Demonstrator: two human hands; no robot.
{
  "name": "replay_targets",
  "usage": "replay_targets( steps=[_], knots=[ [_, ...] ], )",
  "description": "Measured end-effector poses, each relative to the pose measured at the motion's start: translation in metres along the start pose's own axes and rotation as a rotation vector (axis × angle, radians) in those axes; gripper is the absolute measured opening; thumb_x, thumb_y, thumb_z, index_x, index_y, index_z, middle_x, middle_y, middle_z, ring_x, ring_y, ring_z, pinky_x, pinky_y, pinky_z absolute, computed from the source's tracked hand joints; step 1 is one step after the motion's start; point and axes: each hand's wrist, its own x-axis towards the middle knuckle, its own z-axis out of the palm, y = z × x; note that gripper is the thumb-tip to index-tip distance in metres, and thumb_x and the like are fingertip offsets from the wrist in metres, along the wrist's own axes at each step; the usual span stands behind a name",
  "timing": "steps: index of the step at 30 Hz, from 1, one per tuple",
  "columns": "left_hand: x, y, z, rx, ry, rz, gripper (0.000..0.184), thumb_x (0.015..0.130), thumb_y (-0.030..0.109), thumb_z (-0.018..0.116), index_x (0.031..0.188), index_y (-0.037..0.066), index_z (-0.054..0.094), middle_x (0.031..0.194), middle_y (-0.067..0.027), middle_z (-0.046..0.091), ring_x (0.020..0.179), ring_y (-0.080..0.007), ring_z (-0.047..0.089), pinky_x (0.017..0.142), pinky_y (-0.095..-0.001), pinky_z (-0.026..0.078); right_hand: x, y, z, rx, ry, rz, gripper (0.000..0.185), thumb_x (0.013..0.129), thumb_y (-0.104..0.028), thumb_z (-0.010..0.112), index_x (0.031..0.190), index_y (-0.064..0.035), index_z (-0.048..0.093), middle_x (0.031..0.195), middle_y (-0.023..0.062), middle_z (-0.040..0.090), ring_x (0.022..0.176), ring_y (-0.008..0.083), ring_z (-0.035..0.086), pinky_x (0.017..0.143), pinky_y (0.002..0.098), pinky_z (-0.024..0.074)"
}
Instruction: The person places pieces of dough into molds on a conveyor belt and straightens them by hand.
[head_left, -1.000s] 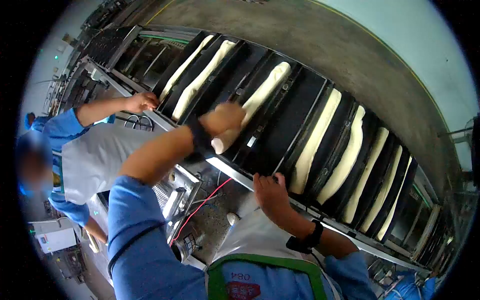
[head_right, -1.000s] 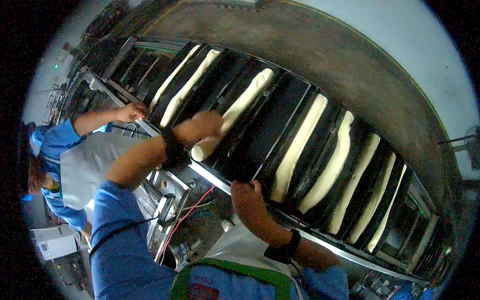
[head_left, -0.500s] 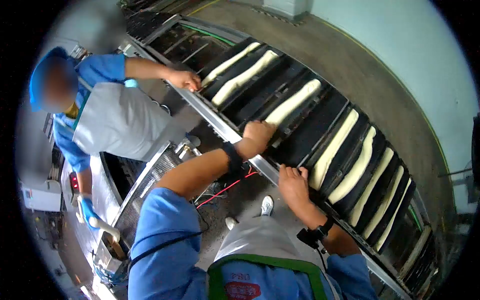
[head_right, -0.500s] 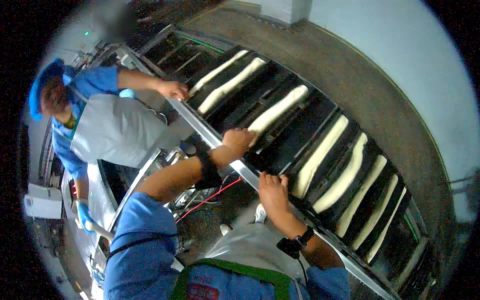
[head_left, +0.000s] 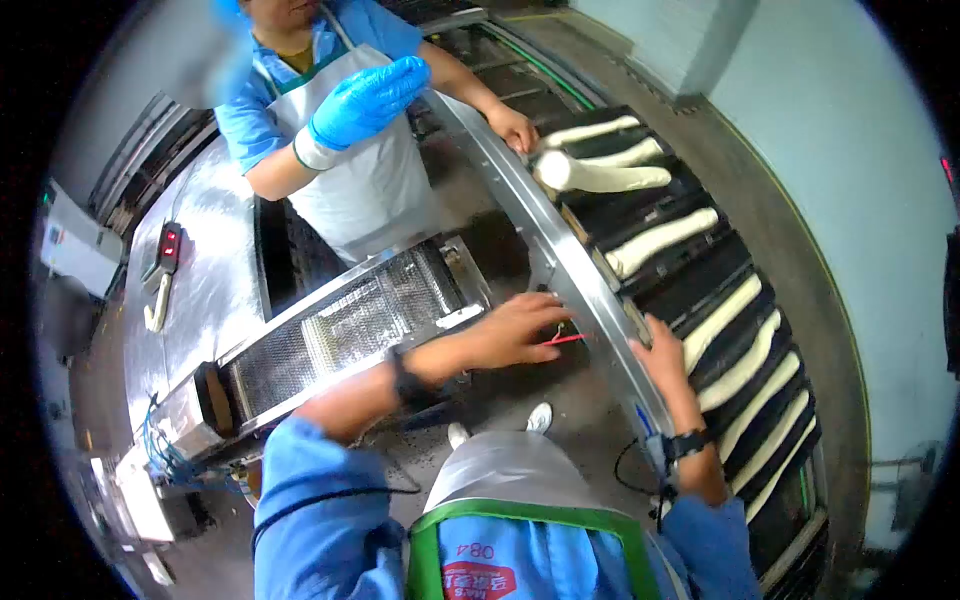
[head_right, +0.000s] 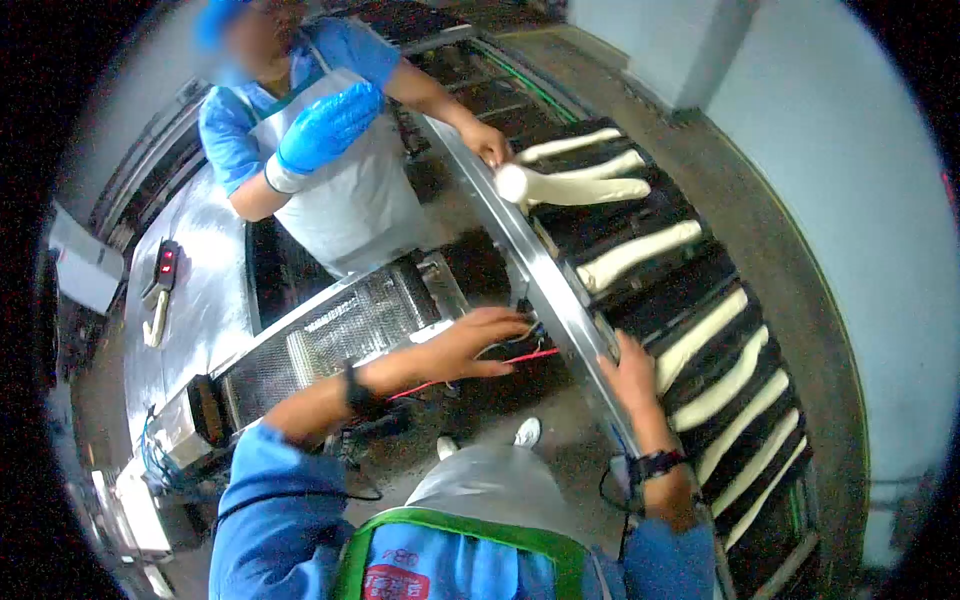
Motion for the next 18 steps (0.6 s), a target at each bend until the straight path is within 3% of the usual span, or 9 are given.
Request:
replay_targets(
  steps=[1, 3, 4, 5, 6, 7, 8, 12, 18],
  knots=[
    [-0.030, 0.024, -0.026, -0.165, -0.049, -0.113, 0.059, 0.073, 0.026, 0.060, 0.123, 0.010, 0.033, 0.127, -0.0140, 0.030, 0.119, -0.0264, 0.026, 0.097, -0.0362, 0.023, -0.001, -0.006, -0.017, 0.310, -0.011, -0.047, 0.061, 0.069, -0.025, 0.062, 0.120, -0.0037, 0.036, 0.119, 0.0173, 0.039, 0.111, 0.0305, 0.037, 0.093, 0.0321, 0.0277],
    [-0.093, 0.034, -0.064, -0.254, 0.145, -0.369, 0.072, 0.072, 0.025, 0.062, 0.129, 0.012, 0.020, 0.133, -0.0105, 0.019, 0.123, -0.0225, 0.017, 0.098, -0.0358, 0.020, -0.012, -0.019, -0.054, 0.904, -0.084, 0.017, 0.082, 0.068, -0.024, 0.064, 0.131, -0.0136, 0.012, 0.134, 0.0099, 0.018, 0.124, 0.0232, 0.015, 0.097, 0.0444, 0.0170],
    [-0.129, 0.021, -0.069, -0.522, 0.451, -0.427, 0.073, 0.075, 0.028, 0.058, 0.131, 0.015, 0.013, 0.133, -0.0106, 0.016, 0.122, -0.0251, 0.018, 0.096, -0.0417, 0.022, -0.011, -0.016, -0.065, 1.173, -0.086, 0.004, 0.089, 0.066, -0.028, 0.065, 0.132, -0.0189, 0.005, 0.136, 0.0090, 0.011, 0.125, 0.0269, 0.010, 0.094, 0.0526, 0.0139],
    [-0.145, 0.036, -0.090, -0.678, 0.648, -0.405, 0.070, 0.078, 0.033, 0.052, 0.131, 0.020, 0.007, 0.133, -0.0100, 0.015, 0.121, -0.0270, 0.019, 0.093, -0.0472, 0.023, -0.009, -0.034, -0.088, 1.468, -0.012, 0.213, 0.092, 0.065, -0.037, 0.065, 0.132, -0.0218, 0.004, 0.137, 0.0089, 0.007, 0.125, 0.0298, 0.008, 0.093, 0.0538, 0.0151],
    [-0.160, 0.026, -0.103, -0.776, 0.957, -0.539, 0.066, 0.081, 0.040, 0.045, 0.131, 0.024, 0.005, 0.133, -0.0101, 0.014, 0.121, -0.0276, 0.021, 0.092, -0.0484, 0.024, -0.012, -0.028, -0.094, 1.337, -0.019, -0.036, 0.099, 0.058, -0.051, 0.066, 0.132, -0.0217, 0.006, 0.136, 0.0088, 0.008, 0.124, 0.0280, 0.012, 0.088, 0.0466, 0.0281],
    [-0.165, 0.033, -0.120, -0.751, 1.136, -0.744, 0.062, 0.082, 0.041, 0.043, 0.130, 0.026, 0.007, 0.134, -0.0112, 0.012, 0.121, -0.0288, 0.020, 0.093, -0.0488, 0.024, -0.012, -0.029, -0.103, 1.384, -0.012, -0.071, 0.100, 0.057, -0.052, 0.066, 0.132, -0.0223, 0.006, 0.136, 0.0096, 0.006, 0.123, 0.0290, 0.013, 0.087, 0.0478, 0.0293],
    [-0.189, 0.029, -0.124, -0.805, 1.189, -0.604, 0.060, 0.083, 0.041, 0.040, 0.130, 0.026, 0.008, 0.135, -0.0119, 0.009, 0.123, -0.0294, 0.016, 0.094, -0.0504, 0.023, -0.008, -0.027, -0.107, 1.412, -0.020, -0.103, 0.097, 0.060, -0.049, 0.066, 0.131, -0.0231, 0.006, 0.136, 0.0099, 0.005, 0.124, 0.0302, 0.010, 0.089, 0.0506, 0.0260],
    [-0.239, 0.020, -0.134, -0.926, 1.194, -0.421, 0.085, 0.066, 0.048, 0.061, 0.129, 0.033, 0.007, 0.135, -0.0112, 0.004, 0.124, -0.0327, 0.010, 0.094, -0.0539, 0.018, 0.003, -0.029, -0.104, 1.505, -0.018, -0.133, 0.093, 0.063, -0.046, 0.065, 0.131, -0.0235, 0.006, 0.137, 0.0098, 0.003, 0.124, 0.0313, 0.008, 0.090, 0.0537, 0.0233],
    [-0.255, 0.038, -0.129, -0.860, 1.187, -0.459, 0.073, 0.076, 0.053, 0.045, 0.130, 0.028, 0.003, 0.135, -0.0159, 0.000, 0.123, -0.0350, 0.012, 0.092, -0.0554, 0.021, 0.015, -0.054, -0.086, 1.605, -0.014, -0.215, 0.095, 0.060, -0.044, 0.066, 0.131, -0.0213, 0.008, 0.136, 0.0122, 0.007, 0.123, 0.0334, 0.011, 0.092, 0.0578, 0.0191]
  ],
)
